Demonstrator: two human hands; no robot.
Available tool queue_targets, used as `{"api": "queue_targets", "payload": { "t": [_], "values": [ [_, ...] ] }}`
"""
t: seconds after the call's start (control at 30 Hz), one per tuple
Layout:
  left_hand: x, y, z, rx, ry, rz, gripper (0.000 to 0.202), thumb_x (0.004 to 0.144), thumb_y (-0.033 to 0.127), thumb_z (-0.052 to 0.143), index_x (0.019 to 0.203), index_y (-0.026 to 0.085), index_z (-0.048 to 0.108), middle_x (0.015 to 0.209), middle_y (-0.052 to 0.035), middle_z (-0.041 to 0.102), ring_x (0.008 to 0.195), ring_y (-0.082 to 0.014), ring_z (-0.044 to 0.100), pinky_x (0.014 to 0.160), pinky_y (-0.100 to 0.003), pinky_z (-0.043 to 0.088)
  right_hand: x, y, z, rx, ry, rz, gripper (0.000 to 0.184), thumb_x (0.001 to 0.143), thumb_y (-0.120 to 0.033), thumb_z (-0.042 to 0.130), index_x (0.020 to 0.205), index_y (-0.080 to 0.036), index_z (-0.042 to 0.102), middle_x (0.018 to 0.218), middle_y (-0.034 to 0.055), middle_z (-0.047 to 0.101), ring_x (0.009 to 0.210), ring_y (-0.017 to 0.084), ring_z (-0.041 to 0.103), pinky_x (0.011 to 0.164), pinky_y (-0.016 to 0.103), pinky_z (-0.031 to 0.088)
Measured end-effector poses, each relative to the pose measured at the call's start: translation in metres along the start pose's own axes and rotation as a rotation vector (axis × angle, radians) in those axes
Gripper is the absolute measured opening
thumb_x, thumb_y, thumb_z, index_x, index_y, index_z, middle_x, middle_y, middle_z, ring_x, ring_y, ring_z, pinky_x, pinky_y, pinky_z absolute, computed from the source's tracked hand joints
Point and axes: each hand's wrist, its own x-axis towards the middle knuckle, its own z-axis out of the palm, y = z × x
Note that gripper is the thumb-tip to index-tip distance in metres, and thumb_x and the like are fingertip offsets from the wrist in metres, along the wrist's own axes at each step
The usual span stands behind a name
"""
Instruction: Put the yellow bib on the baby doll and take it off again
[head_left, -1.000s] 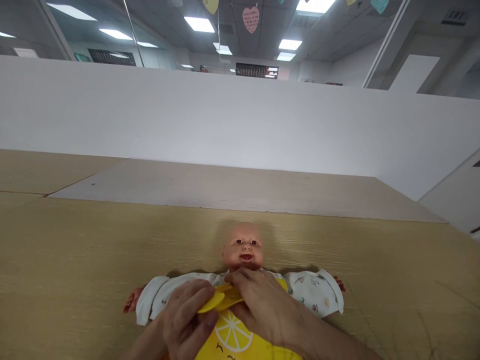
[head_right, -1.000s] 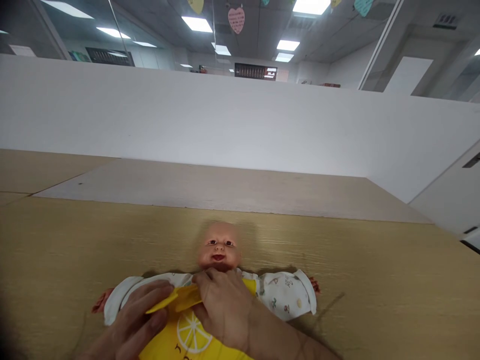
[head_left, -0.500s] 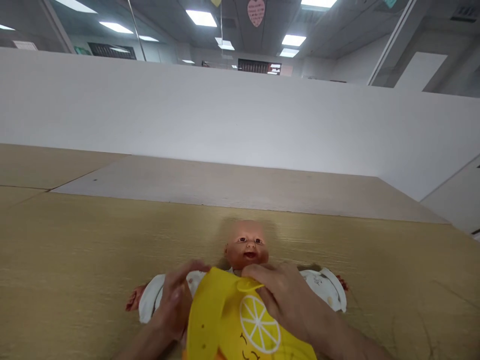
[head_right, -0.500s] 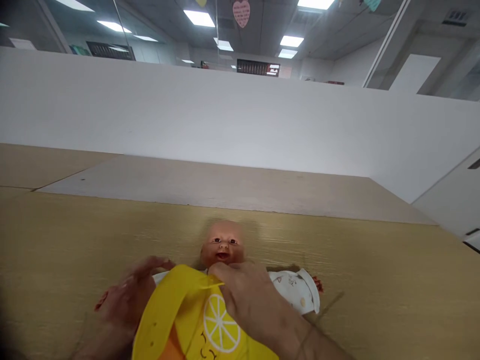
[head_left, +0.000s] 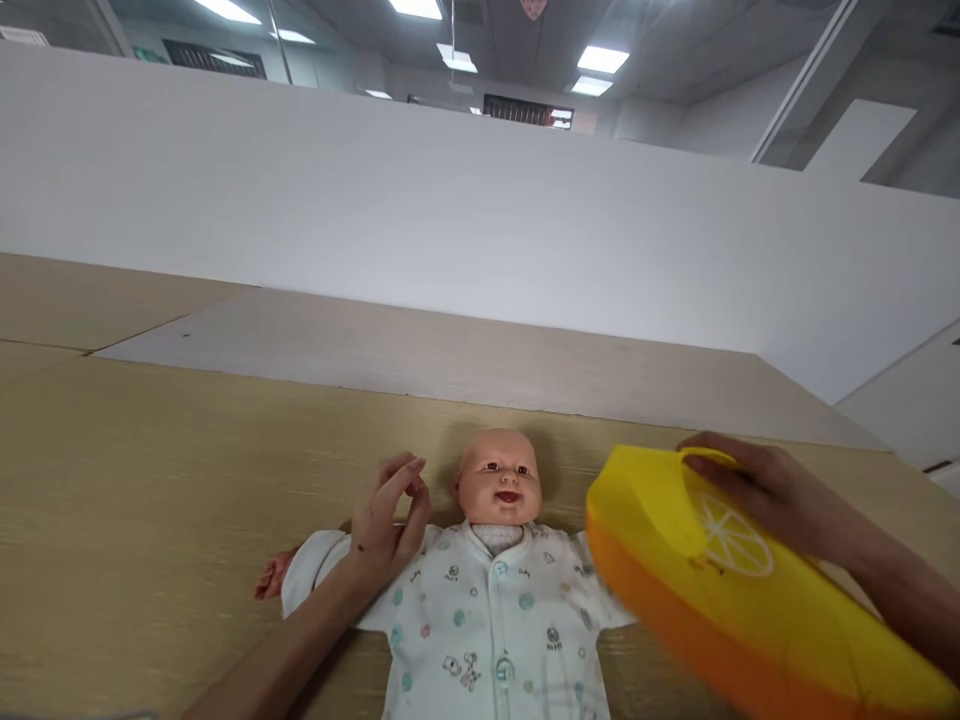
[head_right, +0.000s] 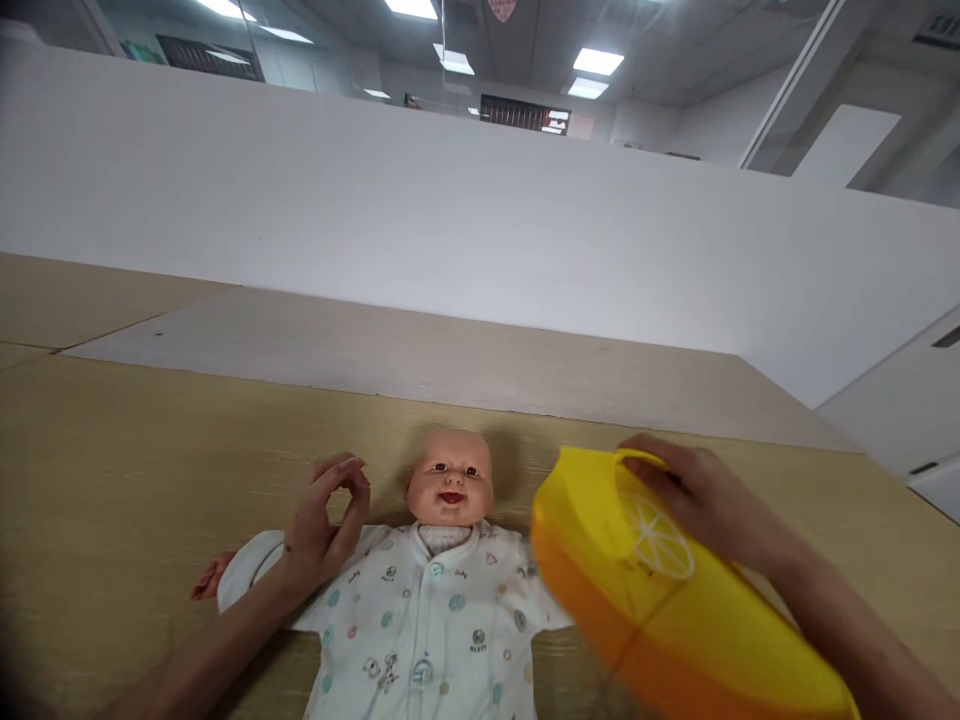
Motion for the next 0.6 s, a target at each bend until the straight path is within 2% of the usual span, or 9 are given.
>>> {"api": "queue_targets", "payload": {
  "t": [0.17,0.33,0.4,0.47,0.53,0.6],
  "values": [
    [0.000,-0.001,0.006,-0.053,0.000,-0.102,0.042,0.083,0.003,0.044,0.122,0.019,0.048,0.081,-0.0019,0.055,0.086,-0.0164,0.056,0.076,-0.031,0.051,0.028,0.079,-0.024,0.103,-0.053,0.223,0.046,0.078,-0.066,0.051,0.073,-0.020,0.056,0.068,0.0054,0.059,0.061,0.016,0.054,0.059,0.028,0.043],
    [-0.001,-0.002,0.008,-0.172,0.004,-0.203,0.040,0.083,0.005,0.043,0.120,0.019,0.049,0.087,-0.0031,0.055,0.077,-0.0136,0.056,0.069,-0.028,0.052,0.038,0.145,-0.025,0.126,0.007,0.406,0.033,0.081,-0.053,0.055,0.074,-0.021,0.056,0.070,0.0060,0.059,0.063,0.017,0.053,0.062,0.033,0.041],
    [-0.001,-0.003,0.009,-0.194,0.000,-0.250,0.039,0.083,0.006,0.042,0.119,0.019,0.049,0.095,-0.0049,0.054,0.073,-0.0115,0.055,0.066,-0.027,0.052,0.042,0.171,-0.023,-0.004,0.108,0.397,0.022,0.082,-0.041,0.056,0.079,-0.020,0.061,0.075,0.0096,0.062,0.066,0.019,0.054,0.066,0.036,0.040],
    [-0.002,-0.003,0.010,-0.203,-0.013,-0.292,0.038,0.083,0.006,0.042,0.119,0.019,0.048,0.102,-0.0065,0.053,0.072,-0.0101,0.055,0.066,-0.027,0.052,0.047,0.196,-0.021,-0.268,0.221,0.473,0.015,0.076,-0.032,0.063,0.085,-0.021,0.067,0.078,0.0132,0.064,0.063,0.021,0.051,0.067,0.040,0.036],
    [-0.002,-0.004,0.011,-0.197,-0.036,-0.322,0.038,0.083,0.007,0.042,0.119,0.019,0.049,0.102,-0.0064,0.053,0.072,-0.0102,0.056,0.066,-0.027,0.052,0.051,0.217,-0.017,-0.418,0.230,0.521,0.016,0.073,-0.031,0.065,0.085,-0.022,0.070,0.076,0.0151,0.064,0.057,0.021,0.047,0.063,0.042,0.033],
    [-0.002,-0.004,0.011,-0.182,-0.066,-0.338,0.037,0.083,0.007,0.042,0.118,0.019,0.049,0.099,-0.0055,0.054,0.072,-0.0107,0.056,0.067,-0.027,0.052,0.051,0.231,-0.013,-0.461,0.215,0.555,0.015,0.073,-0.033,0.063,0.080,-0.023,0.071,0.071,0.0152,0.062,0.054,0.022,0.046,0.061,0.042,0.031]
  ]
}}
